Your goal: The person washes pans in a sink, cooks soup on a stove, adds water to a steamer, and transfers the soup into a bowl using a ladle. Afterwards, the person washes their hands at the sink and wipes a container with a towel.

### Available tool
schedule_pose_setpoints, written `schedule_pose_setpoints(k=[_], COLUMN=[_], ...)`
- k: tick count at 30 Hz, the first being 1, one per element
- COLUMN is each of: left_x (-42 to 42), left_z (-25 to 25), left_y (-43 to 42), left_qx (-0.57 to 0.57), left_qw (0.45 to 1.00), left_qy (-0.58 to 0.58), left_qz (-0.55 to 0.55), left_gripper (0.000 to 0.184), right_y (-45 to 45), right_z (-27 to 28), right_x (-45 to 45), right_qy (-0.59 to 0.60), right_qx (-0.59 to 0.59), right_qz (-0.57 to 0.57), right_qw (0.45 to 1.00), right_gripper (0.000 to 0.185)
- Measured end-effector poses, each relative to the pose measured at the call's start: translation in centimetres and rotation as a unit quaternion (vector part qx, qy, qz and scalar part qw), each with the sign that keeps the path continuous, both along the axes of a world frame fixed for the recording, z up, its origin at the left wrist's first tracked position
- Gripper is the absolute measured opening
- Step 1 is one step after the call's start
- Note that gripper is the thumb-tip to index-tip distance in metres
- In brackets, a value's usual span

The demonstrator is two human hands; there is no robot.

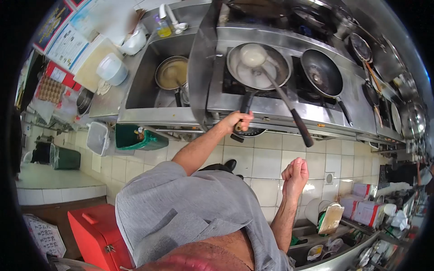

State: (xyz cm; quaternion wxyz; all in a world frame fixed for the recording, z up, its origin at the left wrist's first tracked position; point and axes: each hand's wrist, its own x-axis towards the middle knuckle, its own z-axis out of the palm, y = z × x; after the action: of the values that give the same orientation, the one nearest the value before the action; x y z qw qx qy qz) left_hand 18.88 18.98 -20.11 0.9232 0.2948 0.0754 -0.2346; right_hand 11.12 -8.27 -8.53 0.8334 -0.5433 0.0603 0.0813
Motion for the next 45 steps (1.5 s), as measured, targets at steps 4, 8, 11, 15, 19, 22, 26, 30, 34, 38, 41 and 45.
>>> schedule_pose_setpoints(k=[4, 8, 11, 15, 19, 22, 26, 30, 34, 38, 41, 45], left_x=[-0.1, -6.1, -9.9, -10.3, -8.2, -5.4, 0.7, 6.4, 12.2, 17.2, 19.5, 21.0], left_z=[3.0, 11.2, 16.6, 15.8, 12.6, 11.3, 8.4, 8.8, 12.0, 12.9, 13.4, 14.2], left_y=[0.1, 6.5, 18.2, 34.6, 45.6, 50.5, 54.5, 57.9, 62.4, 67.1, 68.9, 69.5], left_qx=[0.466, 0.575, 0.467, 0.558, 0.677, 0.741, 0.765, 0.797, 0.838, 0.868, 0.886, 0.894], left_qw=[0.877, 0.763, 0.849, 0.769, 0.689, 0.631, 0.582, 0.521, 0.415, 0.307, 0.304, 0.318], left_qy=[-0.107, -0.294, -0.23, -0.2, -0.15, -0.144, -0.228, -0.27, -0.269, -0.302, -0.277, -0.265], left_qz=[0.05, 0.033, 0.092, 0.239, 0.211, 0.179, 0.155, 0.143, 0.229, 0.248, 0.213, 0.171], left_gripper=[0.039, 0.056, 0.036, 0.032, 0.031, 0.031, 0.029, 0.024, 0.035, 0.041, 0.045, 0.045], right_y=[6.7, 14.2, 21.4, 34.9, 49.4, 57.0, 62.0, 65.4, 68.5, 73.1, 77.7, 84.4], right_z=[1.7, 2.9, 3.7, 2.3, -0.4, -3.8, -7.4, -8.1, -6.9, -5.3, -3.8, -0.7], right_x=[-1.0, -1.4, -1.3, -0.5, 2.8, 7.3, 14.3, 19.3, 21.7, 23.5, 26.0, 29.8], right_qy=[-0.073, -0.165, -0.176, -0.127, 0.078, 0.105, 0.117, 0.144, 0.142, 0.136, 0.114, 0.106], right_qx=[-0.009, -0.021, -0.003, 0.056, 0.091, 0.06, 0.042, 0.072, 0.095, 0.128, 0.179, 0.243], right_qz=[0.101, 0.241, 0.304, 0.352, 0.391, 0.38, 0.322, 0.286, 0.28, 0.286, 0.28, 0.214], right_qw=[0.992, 0.956, 0.936, 0.926, 0.912, 0.917, 0.938, 0.945, 0.944, 0.94, 0.936, 0.94], right_gripper=[0.022, 0.035, 0.038, 0.032, 0.023, 0.018, 0.019, 0.023, 0.026, 0.036, 0.044, 0.052])
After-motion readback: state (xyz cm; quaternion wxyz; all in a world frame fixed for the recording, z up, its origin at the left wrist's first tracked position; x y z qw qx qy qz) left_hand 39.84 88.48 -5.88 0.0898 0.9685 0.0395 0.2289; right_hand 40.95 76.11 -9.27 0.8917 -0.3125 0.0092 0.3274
